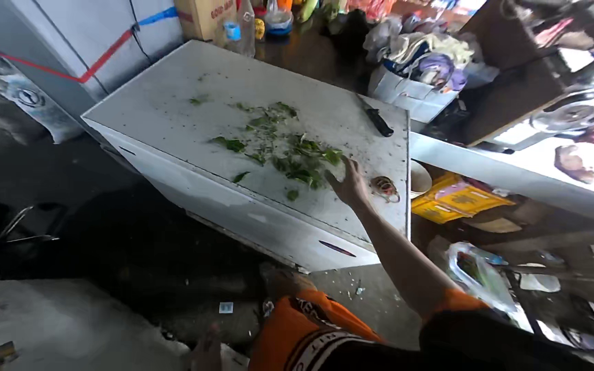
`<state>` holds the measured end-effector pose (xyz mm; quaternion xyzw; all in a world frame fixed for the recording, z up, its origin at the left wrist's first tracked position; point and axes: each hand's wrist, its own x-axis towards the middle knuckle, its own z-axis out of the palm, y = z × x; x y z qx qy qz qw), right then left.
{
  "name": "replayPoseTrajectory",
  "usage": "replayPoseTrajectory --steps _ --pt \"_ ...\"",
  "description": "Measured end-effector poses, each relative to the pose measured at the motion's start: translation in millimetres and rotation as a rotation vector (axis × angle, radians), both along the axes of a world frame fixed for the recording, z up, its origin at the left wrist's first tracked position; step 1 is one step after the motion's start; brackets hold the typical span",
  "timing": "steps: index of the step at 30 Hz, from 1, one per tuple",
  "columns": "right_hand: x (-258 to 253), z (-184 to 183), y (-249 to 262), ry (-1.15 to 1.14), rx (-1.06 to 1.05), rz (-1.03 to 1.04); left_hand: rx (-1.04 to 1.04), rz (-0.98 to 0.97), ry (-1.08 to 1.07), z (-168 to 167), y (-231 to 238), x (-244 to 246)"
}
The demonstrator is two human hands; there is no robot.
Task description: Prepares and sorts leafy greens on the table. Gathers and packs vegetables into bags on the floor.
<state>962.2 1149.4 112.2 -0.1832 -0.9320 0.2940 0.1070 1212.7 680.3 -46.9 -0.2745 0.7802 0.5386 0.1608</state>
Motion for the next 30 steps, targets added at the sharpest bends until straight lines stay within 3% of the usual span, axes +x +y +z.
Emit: replayPoseTrajectory --steps 2,5,11,16,20,23,25,27,30 --pt "18.6 -15.1 -2.0 -0.02 0.051 -0.104 -0.048 -0.07 0.109 17.8 11.7 -37.0" --pt "19.9 -32.2 -32.3 -0.138 0.168 -0.069 -0.106 -0.175 0.284 46.5 13.7 -108.8" --pt "-31.7 -42.7 -76.7 -0.113 0.234 -0.007 -0.243 -0.394 0.557 100.8 -3.7 -280.6" --pt "-91.5 -39.7 -93.6 -0.063 0.228 -0.104 -0.51 -0.561 0.961 144.0 3.8 -399.5" --pt "-141.9 -31.1 -104.5 -0.014 0.115 -0.077 -0.564 -0.95 0.85 151.2 72.8 -437.9" --pt "-143.0 -17.2 -102.3 0.095 0.072 -0.024 -0.565 -1.192 0.768 143.3 134.6 -469.1" --pt "-126.5 -13.6 -78.3 0.132 0.123 -0.18 -0.453 -1.227 0.859 141.3 168.0 -502.2" --pt "-108.6 -14.0 -44.3 0.027 0.136 -0.443 -0.355 -1.248 0.939 137.5 192.7 -534.1" --pt "-103.7 -28.7 -12.4 -0.149 0.1 -0.738 -0.232 -1.307 1.026 157.3 186.3 -578.7"
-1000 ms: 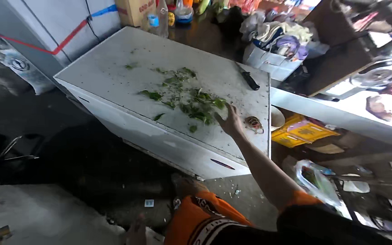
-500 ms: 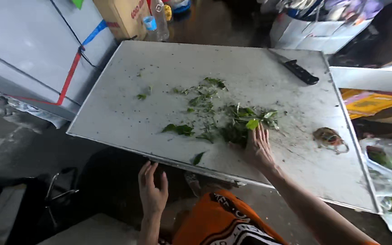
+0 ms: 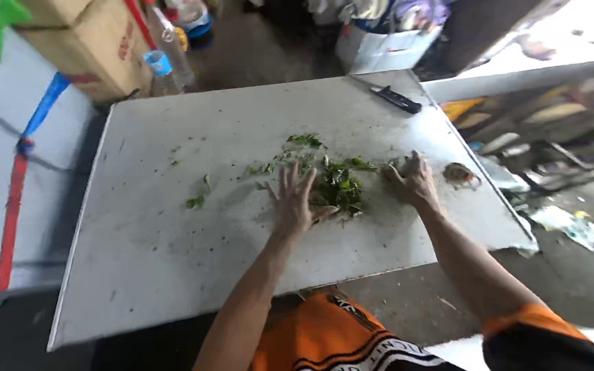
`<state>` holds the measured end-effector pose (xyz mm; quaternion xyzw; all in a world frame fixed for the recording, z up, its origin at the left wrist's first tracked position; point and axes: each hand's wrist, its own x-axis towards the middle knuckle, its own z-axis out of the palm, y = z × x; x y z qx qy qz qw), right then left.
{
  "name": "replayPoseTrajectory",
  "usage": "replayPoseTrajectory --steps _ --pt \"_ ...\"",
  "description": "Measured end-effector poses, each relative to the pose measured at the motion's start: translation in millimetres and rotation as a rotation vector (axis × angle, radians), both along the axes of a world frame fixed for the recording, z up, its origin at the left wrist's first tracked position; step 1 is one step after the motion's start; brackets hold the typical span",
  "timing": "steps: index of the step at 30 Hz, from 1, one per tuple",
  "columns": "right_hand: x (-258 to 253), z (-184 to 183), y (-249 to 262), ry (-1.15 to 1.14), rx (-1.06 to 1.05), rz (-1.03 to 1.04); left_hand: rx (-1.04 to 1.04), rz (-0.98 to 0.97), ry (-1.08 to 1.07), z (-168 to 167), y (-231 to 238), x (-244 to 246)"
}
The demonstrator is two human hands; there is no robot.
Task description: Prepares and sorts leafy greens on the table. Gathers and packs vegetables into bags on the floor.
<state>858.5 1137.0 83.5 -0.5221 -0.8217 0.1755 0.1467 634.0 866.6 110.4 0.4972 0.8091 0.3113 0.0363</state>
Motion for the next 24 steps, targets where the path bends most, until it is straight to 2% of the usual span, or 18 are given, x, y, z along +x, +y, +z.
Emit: replayPoseTrajectory --steps 2,4,7,8,10,12,14,16,19,21,22,24 --pt "-18.6 1.1 -10.7 -0.008 0.015 -0.04 0.063 0.045 0.045 11.0 -41.9 -39.2" --pt "-52.8 6.1 -32.6 0.021 -0.007 0.005 0.1 0.206 0.079 1.9 -103.7 -100.5" --pt "-105.2 3.9 -81.4 0.053 -0.057 0.165 -0.085 0.505 0.067 -12.6 -179.9 -202.0" --pt "-117.5 0.4 -98.3 0.079 -0.072 0.217 -0.142 0.554 0.037 -10.9 -188.3 -222.5" --pt "-139.0 1.5 -122.3 0.18 -0.122 0.311 -0.191 0.511 -0.023 1.0 -174.4 -240.2" --pt "-146.4 10.7 -139.4 0.279 -0.209 0.377 -0.19 0.391 -0.007 2.8 -140.3 -234.4" --pt "-140.5 23.2 -143.3 0.32 -0.248 0.355 -0.115 0.258 -0.004 -4.6 -101.7 -209.5" --pt "-124.9 29.7 -133.0 0.317 -0.238 0.234 -0.052 0.108 -0.086 -8.3 -67.6 -166.6" --pt "-99.1 20.6 -98.3 0.247 -0.175 0.014 -0.002 -0.152 -0.246 -22.9 -32.5 -100.6" --pt "-91.2 15.8 -71.1 0.195 -0.137 -0.053 0.066 -0.28 -0.345 -24.3 -19.9 -82.1" --pt "-90.3 14.0 -58.8 0.171 -0.133 -0.064 0.1 -0.283 -0.358 -21.2 -19.3 -85.4" --pt "-93.7 8.2 -37.0 0.12 -0.127 -0.029 0.131 -0.127 -0.279 -12.9 -33.1 -118.0"
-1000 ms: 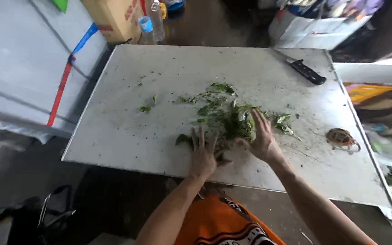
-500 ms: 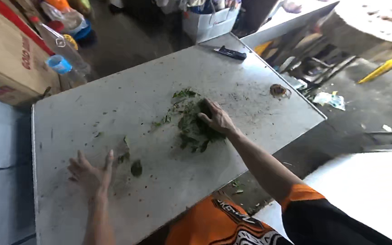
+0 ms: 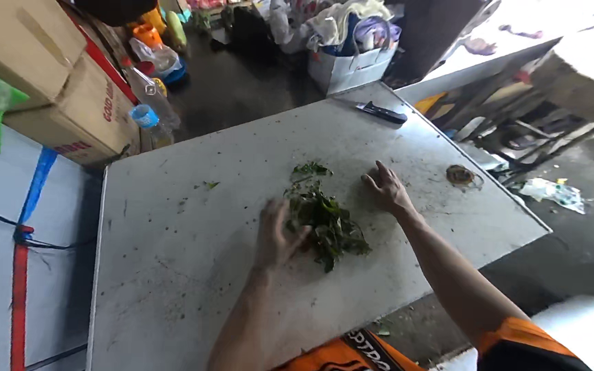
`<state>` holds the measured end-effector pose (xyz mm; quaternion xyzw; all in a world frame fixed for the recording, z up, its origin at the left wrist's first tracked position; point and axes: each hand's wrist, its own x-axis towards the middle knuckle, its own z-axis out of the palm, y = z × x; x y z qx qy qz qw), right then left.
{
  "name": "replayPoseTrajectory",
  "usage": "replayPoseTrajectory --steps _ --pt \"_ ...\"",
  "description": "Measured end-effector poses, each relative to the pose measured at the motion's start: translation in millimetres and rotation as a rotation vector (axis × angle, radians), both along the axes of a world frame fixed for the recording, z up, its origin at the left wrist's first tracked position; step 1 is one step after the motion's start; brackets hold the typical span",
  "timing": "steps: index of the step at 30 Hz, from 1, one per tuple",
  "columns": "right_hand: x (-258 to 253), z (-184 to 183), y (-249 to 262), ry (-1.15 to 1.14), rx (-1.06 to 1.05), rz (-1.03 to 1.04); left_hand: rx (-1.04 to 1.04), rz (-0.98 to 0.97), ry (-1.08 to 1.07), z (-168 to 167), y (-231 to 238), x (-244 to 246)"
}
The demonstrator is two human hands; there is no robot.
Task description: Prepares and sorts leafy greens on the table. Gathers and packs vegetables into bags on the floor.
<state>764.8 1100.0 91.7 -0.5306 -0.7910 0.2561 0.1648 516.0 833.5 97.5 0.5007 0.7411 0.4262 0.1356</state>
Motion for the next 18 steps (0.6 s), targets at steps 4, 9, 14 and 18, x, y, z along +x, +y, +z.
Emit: replayPoseTrajectory --steps 4,9,14,18 --pt "-23.6 -19.5 37.9 -0.093 0.076 0.127 -0.232 0.632 0.263 -4.8 -84.2 -125.0" --pt "-98.7 -14.8 61.5 -0.156 0.124 0.377 -0.575 0.907 0.222 10.2 -109.6 -216.1" --pt "-172.8 -19.6 24.2 -0.072 0.155 0.827 -0.531 0.402 0.398 -0.7 14.5 -176.5" --pt "-146.2 -7.2 -8.5 0.208 -0.102 1.182 -0.285 0.024 0.271 -12.0 64.6 -64.2"
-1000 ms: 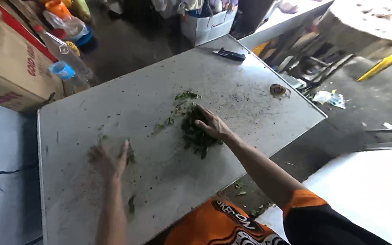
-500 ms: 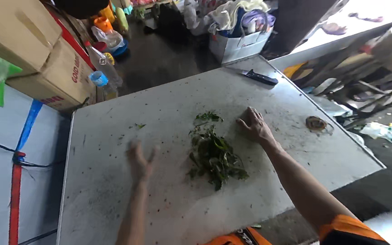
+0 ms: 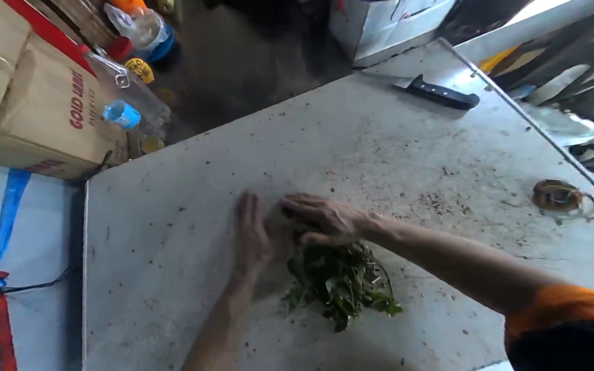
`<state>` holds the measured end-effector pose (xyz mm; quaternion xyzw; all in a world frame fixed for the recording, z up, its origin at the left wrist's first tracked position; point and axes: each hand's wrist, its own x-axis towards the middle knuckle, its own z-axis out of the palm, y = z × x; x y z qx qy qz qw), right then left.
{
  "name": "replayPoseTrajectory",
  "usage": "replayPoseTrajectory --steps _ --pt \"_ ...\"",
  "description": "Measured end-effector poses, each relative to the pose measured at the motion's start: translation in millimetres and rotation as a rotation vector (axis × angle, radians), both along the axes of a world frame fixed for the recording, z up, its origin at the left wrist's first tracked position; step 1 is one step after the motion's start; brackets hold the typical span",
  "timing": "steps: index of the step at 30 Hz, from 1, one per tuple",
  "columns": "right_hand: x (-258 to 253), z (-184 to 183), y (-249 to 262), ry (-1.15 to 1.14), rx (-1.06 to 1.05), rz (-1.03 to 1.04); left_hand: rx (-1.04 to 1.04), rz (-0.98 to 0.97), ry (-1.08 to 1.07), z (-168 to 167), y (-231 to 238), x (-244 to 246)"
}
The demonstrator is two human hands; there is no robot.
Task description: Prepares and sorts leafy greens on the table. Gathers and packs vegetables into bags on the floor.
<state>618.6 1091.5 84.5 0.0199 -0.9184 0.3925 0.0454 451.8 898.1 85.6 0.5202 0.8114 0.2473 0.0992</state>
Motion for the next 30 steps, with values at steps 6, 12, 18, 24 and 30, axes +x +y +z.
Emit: replayPoseTrajectory --steps 6,12,18,24,30 --pt "57.8 30.7 62.2 0.102 -0.021 -0.343 0.163 -0.128 -0.21 16.6 -11.0 14.6" --pt "7.5 -2.1 192.6 -0.232 0.312 -0.866 -0.197 0.158 0.242 8.3 90.8 -165.9" --pt "-26.9 -9.8 54.0 0.032 0.198 -0.239 -0.23 -0.063 0.232 5.6 129.1 -136.0" --pt "78.2 31.7 -12.9 0.124 -0.286 -0.026 -0.022 -0.682 -0.102 5.8 47.1 32.1" --pt "194.6 21.9 -60.0 -0.062 0.02 -0.819 0.098 -0.479 -0.358 20.1 -27.7 78.4"
